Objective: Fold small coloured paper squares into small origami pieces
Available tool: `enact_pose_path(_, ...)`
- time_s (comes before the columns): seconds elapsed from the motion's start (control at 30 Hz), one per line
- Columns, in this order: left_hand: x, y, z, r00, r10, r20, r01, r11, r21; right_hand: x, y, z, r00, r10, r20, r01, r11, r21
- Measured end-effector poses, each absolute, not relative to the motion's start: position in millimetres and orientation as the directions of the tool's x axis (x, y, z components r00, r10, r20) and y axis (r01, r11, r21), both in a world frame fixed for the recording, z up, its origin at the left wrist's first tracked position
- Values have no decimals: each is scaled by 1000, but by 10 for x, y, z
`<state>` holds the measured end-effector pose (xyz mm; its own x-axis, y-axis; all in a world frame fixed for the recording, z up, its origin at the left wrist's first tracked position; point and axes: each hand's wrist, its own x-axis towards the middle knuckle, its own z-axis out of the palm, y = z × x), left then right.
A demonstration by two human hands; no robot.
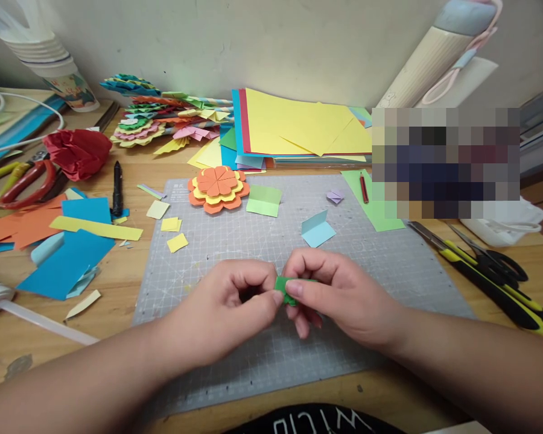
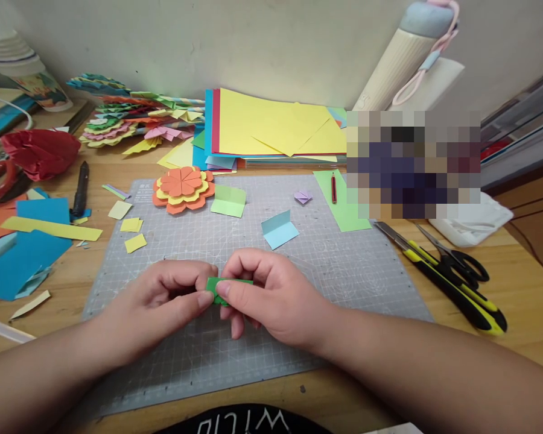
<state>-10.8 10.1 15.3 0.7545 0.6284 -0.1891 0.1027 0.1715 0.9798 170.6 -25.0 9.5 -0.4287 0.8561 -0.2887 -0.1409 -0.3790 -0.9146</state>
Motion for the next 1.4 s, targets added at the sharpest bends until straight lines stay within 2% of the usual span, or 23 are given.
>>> enact_pose_path(0.2, -132, 87, 156, 708, 696, -123, 158, 14, 987, 1706, -259, 110, -449, 833, -323, -104, -408, -907)
enact_pose_path(0.37, -116, 59, 186, 746, 658, -104, 116, 24, 993, 1700, -279, 117, -525, 797, -298, -106, -409, -906)
enact_pose_path(0.53, -96, 87, 188, 721, 684, -109, 131, 19, 991, 1701, -266, 94, -400, 890, -220, -107, -284, -953)
enact_pose_path(0.7, -81, 87, 161, 659, 750, -54, 269, -167, 948, 1699, -255, 98, -383, 895, -228, -22, -256, -966)
enact_pose_path(0.8, -92, 77, 152, 730, 683, -23, 293, -283, 913, 1702, -268, 108, -407, 889, -210, 102, -184, -978)
enact_pose_path(0.93, -104, 77, 152, 736, 671, -93, 303, -203, 931, 1712, -278, 94, -425, 899, -106, 193, -25, -981)
enact_pose_path(1.07, -101, 92, 149, 678, 727, -108, 317, -156, 936, 1710, -265, 72, -362, 925, -119, 182, -55, -982)
enact_pose_path(1.23, -103, 70, 118, 697, 711, -93, 351, -225, 909, 1700, -256, 78, -371, 914, -164, 241, -76, -968)
enact_pose_path(1.4, -91, 29, 100, 671, 740, -48, 445, -351, 824, 1685, -274, 64, -347, 936, -62, 323, 57, -945)
